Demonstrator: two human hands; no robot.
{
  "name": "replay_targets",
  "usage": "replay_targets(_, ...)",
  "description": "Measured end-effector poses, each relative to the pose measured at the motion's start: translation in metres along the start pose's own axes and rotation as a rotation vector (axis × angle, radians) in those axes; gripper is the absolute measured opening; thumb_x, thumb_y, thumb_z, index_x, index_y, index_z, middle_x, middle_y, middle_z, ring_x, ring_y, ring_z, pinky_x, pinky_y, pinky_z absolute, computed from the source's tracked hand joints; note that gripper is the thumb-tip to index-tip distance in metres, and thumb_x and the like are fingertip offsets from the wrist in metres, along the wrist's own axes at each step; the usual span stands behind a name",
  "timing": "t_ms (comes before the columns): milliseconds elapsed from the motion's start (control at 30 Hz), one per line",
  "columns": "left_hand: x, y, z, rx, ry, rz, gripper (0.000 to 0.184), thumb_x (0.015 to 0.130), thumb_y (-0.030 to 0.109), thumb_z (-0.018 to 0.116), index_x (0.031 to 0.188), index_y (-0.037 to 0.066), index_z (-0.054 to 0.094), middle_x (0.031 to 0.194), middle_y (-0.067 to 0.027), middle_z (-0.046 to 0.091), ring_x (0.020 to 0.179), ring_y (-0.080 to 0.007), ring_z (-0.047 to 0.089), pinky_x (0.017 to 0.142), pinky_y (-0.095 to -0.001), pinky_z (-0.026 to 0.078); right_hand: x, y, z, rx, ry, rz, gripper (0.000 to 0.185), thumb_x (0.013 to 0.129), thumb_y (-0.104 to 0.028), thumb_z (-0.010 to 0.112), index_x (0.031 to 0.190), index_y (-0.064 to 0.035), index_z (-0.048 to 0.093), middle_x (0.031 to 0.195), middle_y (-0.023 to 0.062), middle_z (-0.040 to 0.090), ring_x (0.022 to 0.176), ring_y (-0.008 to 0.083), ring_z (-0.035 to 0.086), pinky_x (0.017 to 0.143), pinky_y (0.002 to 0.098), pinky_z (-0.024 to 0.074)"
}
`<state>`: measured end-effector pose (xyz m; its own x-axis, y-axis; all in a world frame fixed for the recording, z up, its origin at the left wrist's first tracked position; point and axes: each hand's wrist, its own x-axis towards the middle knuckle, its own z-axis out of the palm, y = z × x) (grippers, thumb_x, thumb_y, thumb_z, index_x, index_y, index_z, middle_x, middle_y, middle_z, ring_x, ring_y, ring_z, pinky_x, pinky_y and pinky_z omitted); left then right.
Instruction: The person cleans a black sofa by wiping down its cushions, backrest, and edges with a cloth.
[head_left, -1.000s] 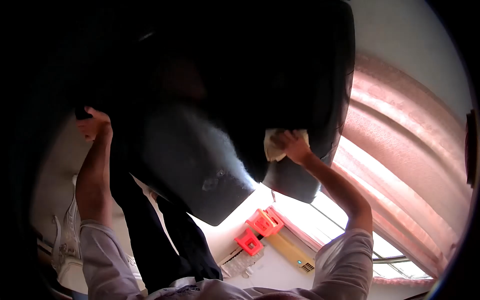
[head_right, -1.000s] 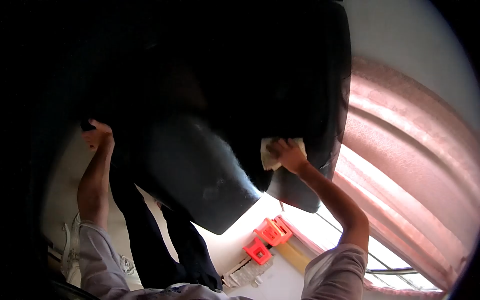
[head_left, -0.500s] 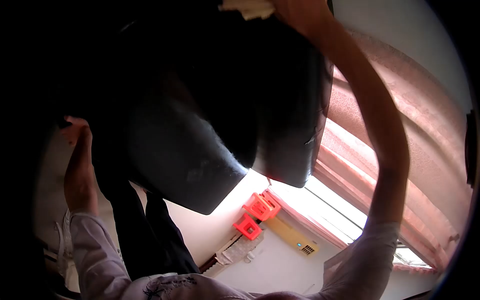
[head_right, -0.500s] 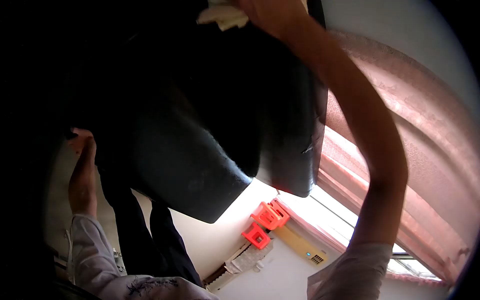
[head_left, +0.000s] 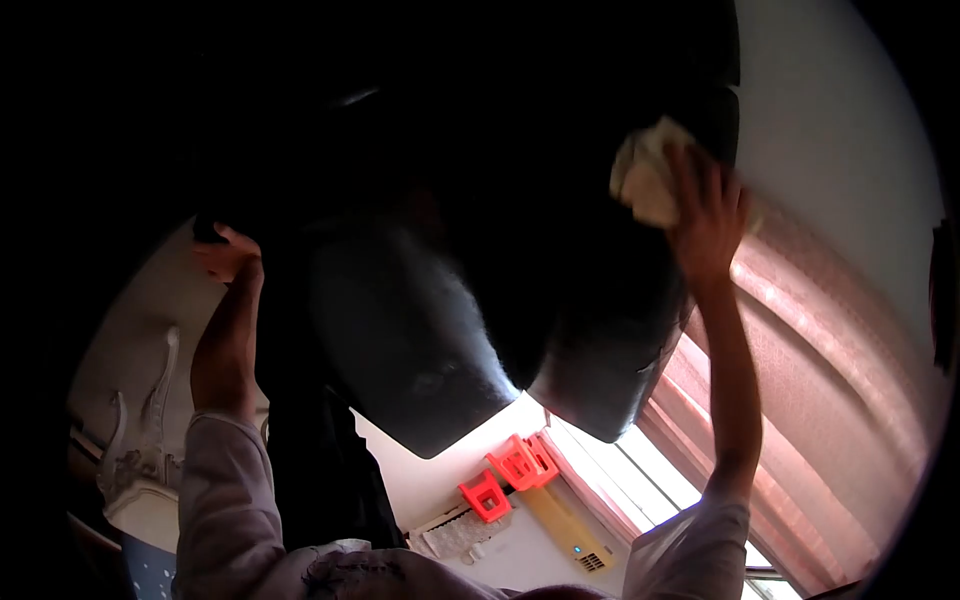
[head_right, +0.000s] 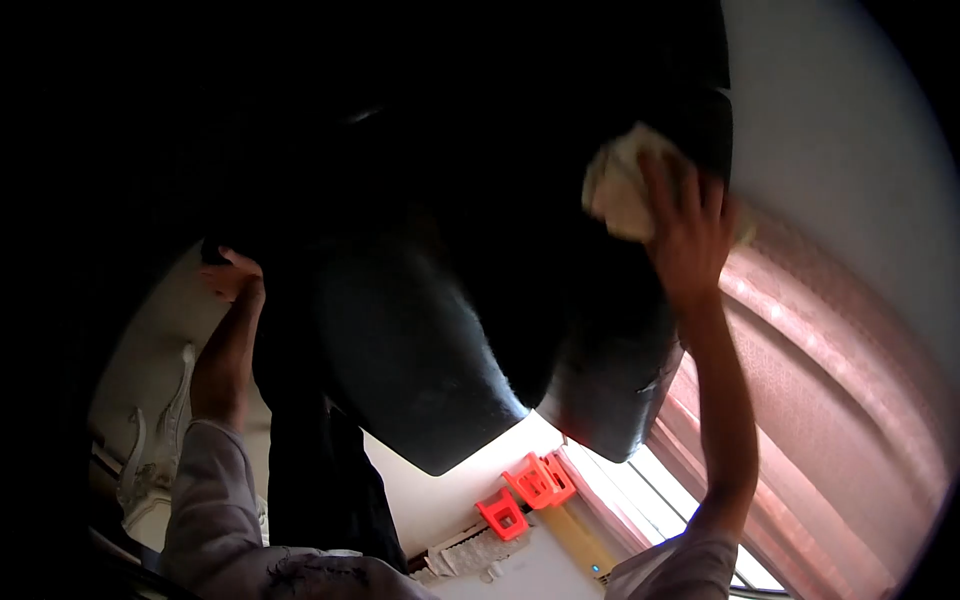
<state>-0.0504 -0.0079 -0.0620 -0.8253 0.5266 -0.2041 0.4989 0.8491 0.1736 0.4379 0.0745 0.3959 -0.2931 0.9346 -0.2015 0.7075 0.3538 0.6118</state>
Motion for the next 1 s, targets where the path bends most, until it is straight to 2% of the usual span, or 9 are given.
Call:
replay_targets(67, -0.002, -0.008, 0.008, -0.015, 0.12, 0.095, 0.102, 0.09, 0.079, 0.015, 0.141, -0.007, 0.036, 0.137, -0.0254, 0.046, 0.125, -0.0411, 0.047, 0.105, -0.0556, 0.033, 0.065, -0.008, 0.007, 0.175, -0.005, -0.069, 0.066, 0.06, -0.021, 0.083, 0.123, -0.0202, 0.063, 0.117, 0.0005, 0.06, 0.1, 0.0239, 0.056, 0.08, 0.0387, 0.0443)
replay_targets(200, -0.004, -0.002, -0.008, -0.043, -0.066, 0.004, 0.096, 0.092, 0.075, 0.018, 0.143, -0.005, 0.033, 0.144, -0.0235, 0.04, 0.131, -0.0414, 0.043, 0.106, -0.0543, 0.032, 0.114, -0.063, 0.057, 0.051, -0.006, -0.275, 0.044, 0.074, -0.02, 0.074, 0.116, -0.0111, 0.065, 0.111, 0.0025, 0.06, 0.103, 0.0211, 0.055, 0.08, 0.0376, 0.0451)
replay_targets(267, -0.003, -0.003, -0.003, -0.023, 0.068, 0.074, 0.094, 0.092, 0.075, 0.017, 0.141, -0.004, 0.036, 0.14, -0.0229, 0.043, 0.128, -0.0416, 0.044, 0.103, -0.0546, 0.035, 0.124, -0.093, 0.084, 0.086, 0.029, -0.298, 0.025, 0.081, -0.013, 0.066, 0.106, -0.0095, 0.069, 0.114, 0.0032, 0.059, 0.105, 0.021, 0.055, 0.081, 0.0351, 0.0457)
replay_targets(400, -0.005, 0.0, -0.012, -0.07, 0.078, 0.161, 0.093, 0.093, 0.074, 0.016, 0.139, -0.003, 0.037, 0.135, -0.0234, 0.048, 0.124, -0.0427, 0.047, 0.102, -0.0551, 0.036, 0.15, -0.155, 0.13, 0.105, -0.037, -0.469, 0.027, 0.081, -0.014, 0.066, 0.107, -0.0094, 0.071, 0.122, 0.0022, 0.057, 0.113, 0.0213, 0.051, 0.091, 0.0361, 0.0437)
replay_targets(567, -0.007, -0.003, -0.006, -0.053, 0.018, 0.041, 0.092, 0.092, 0.076, 0.02, 0.136, -0.003, 0.041, 0.128, -0.0222, 0.052, 0.114, -0.0423, 0.053, 0.097, -0.0543, 0.038, 0.177, -0.216, 0.162, 0.034, -0.169, -0.53, 0.022, 0.082, -0.017, 0.069, 0.103, -0.0154, 0.074, 0.127, 0.0, 0.055, 0.124, 0.0206, 0.044, 0.103, 0.0367, 0.0349)
replay_targets(667, -0.002, 0.002, -0.002, -0.047, 0.057, 0.035, 0.092, 0.092, 0.076, 0.018, 0.138, -0.001, 0.041, 0.13, -0.0223, 0.051, 0.117, -0.0419, 0.052, 0.096, -0.0538, 0.039, 0.165, -0.176, 0.123, -0.009, -0.266, -0.579, 0.026, 0.083, -0.016, 0.069, 0.108, -0.0181, 0.074, 0.134, 0.0001, 0.053, 0.127, 0.0221, 0.043, 0.107, 0.0391, 0.0331)
replay_targets(800, -0.002, -0.003, 0.0, -0.019, 0.1, 0.049, 0.096, 0.09, 0.079, 0.016, 0.138, -0.001, 0.04, 0.132, -0.0239, 0.052, 0.119, -0.0438, 0.052, 0.096, -0.0557, 0.039, 0.116, -0.052, 0.059, 0.086, 0.098, -0.39, 0.037, 0.075, -0.019, 0.074, 0.112, -0.0183, 0.069, 0.12, -0.0003, 0.057, 0.111, 0.0215, 0.054, 0.092, 0.0386, 0.0446)
replay_targets(867, -0.003, 0.0, -0.004, -0.015, -0.035, -0.033, 0.098, 0.089, 0.08, 0.017, 0.139, -0.001, 0.04, 0.134, -0.0241, 0.051, 0.121, -0.0443, 0.051, 0.098, -0.057, 0.038, 0.092, 0.017, 0.013, 0.154, 0.051, -0.272, 0.043, 0.07, -0.022, 0.077, 0.112, -0.0175, 0.068, 0.118, 0.0015, 0.058, 0.11, 0.0242, 0.055, 0.089, 0.0405, 0.0459)
replay_targets(1000, 0.005, -0.012, 0.008, -0.016, 0.059, 0.023, 0.098, 0.089, 0.079, 0.018, 0.14, -0.002, 0.039, 0.136, -0.0257, 0.049, 0.122, -0.0448, 0.051, 0.099, -0.0574, 0.038, 0.043, 0.127, 0.009, 0.31, 0.088, 0.05, 0.062, 0.067, -0.019, 0.081, 0.126, -0.0149, 0.06, 0.12, 0.0099, 0.058, 0.11, 0.0335, 0.054, 0.089, 0.0462, 0.045)
